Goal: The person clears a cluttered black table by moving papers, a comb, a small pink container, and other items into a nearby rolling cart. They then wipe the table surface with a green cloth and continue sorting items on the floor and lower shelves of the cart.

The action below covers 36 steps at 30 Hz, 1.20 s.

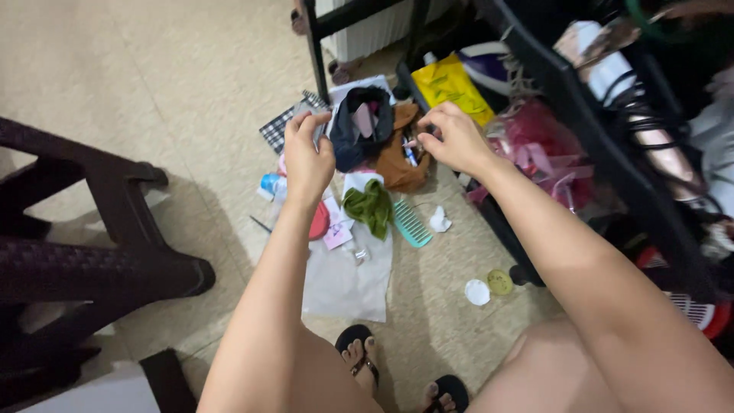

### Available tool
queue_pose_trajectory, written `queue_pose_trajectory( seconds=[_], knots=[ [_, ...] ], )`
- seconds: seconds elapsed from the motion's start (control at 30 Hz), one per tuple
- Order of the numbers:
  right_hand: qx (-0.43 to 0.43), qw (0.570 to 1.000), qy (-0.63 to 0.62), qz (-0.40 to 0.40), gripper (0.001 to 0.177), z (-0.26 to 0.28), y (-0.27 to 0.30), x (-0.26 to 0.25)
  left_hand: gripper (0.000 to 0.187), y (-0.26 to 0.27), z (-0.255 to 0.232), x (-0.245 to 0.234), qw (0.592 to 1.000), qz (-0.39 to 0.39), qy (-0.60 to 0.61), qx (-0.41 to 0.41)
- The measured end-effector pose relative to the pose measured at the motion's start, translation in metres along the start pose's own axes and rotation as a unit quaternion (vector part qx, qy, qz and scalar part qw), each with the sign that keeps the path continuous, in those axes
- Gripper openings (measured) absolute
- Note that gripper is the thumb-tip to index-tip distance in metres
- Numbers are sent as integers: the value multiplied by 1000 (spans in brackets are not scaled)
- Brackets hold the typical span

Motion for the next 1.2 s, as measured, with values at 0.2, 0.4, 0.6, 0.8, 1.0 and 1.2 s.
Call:
queue_pose_trajectory(
  seconds=[0.2, 0.4, 0.6, 0.8, 1.0, 1.2],
  knots=[
    [-3, 999, 11, 53, 30, -11, 7, 68, 38, 1, 47, -29, 999, 15, -25, -32],
    [-1, 995, -44, 86, 39, -5, 10, 145, 34, 13, 108, -72, 990, -32, -69, -121],
    [14, 988, 3, 151, 42, 16, 10, 184, 29, 54, 168, -79, 984, -7, -87, -157],
    [-2, 992, 38, 120, 50, -4, 12, 197, 29, 84, 213, -62, 974, -12, -106, -202],
    [174, 975, 101, 94, 57, -65, 25, 201, 29, 93, 231, -38, 975, -6, -111, -191],
    [250, 951, 62, 169, 73, -89, 37, 218, 36, 97, 261, -14, 975, 11, -72, -209]
  ],
)
Point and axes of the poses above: each hand's wrist, its own y-axis away from the middle knuckle, its own x-axis out of the palm, z = x × y, the point moved 6 cm from there along -y, towards the middle knuckle, and after that the axes turned 15 degrees about y, right-handed, at the moved point
